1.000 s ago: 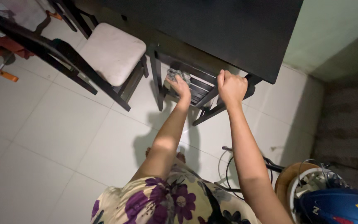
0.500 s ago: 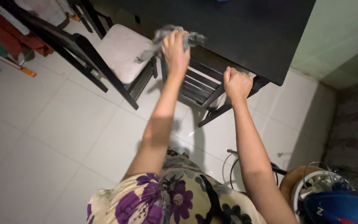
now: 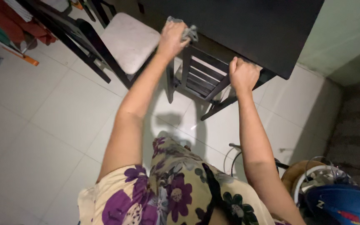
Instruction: The person wipes the backrest and seat of a wooden chair using a cloth. They move between chairs, cleaning the frame and slats systematically.
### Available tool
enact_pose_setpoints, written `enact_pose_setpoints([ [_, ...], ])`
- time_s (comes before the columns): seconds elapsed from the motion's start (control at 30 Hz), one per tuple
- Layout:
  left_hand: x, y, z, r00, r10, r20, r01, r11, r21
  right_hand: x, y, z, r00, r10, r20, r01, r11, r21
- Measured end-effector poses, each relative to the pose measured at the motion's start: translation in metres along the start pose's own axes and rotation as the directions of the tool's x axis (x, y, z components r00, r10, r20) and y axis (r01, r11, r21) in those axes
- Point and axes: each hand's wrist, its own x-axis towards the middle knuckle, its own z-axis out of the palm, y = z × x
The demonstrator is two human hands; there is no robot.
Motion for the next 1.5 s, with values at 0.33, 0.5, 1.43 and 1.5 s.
enact_pose_setpoints([
  [0.33, -0.018, 0.061, 0.008, 0.929, 0.353, -0.110, -0.370, 0.896, -0.245, -0.002, 0.011, 0.004, 0.999, -0.051, -0.008, 0.051, 0.998, 0.021],
  [0.5, -0.025, 0.026, 0.000, 0.994, -0.014, -0.108, 0.009, 0.999, -0.041, 0.000, 0.006, 0.008, 0.992, 0.033, 0.124, -0.041, 0.997, 0.061],
  [1.43, 0.054, 0.206, 0.132, 0.682, 0.078, 0.727, 0.185, 0.944, -0.274, -0.001, 0.092, 0.032, 0.782, 0.586, 0.211, -0.599, 0.614, 0.515],
  [1.5, 0.054, 0.184, 0.140, 0.644, 0.060, 0.762, 0.202, 0.948, -0.245, -0.002, 0.080, 0.022, 0.710, 0.632, 0.311, -0.704, 0.624, 0.340],
])
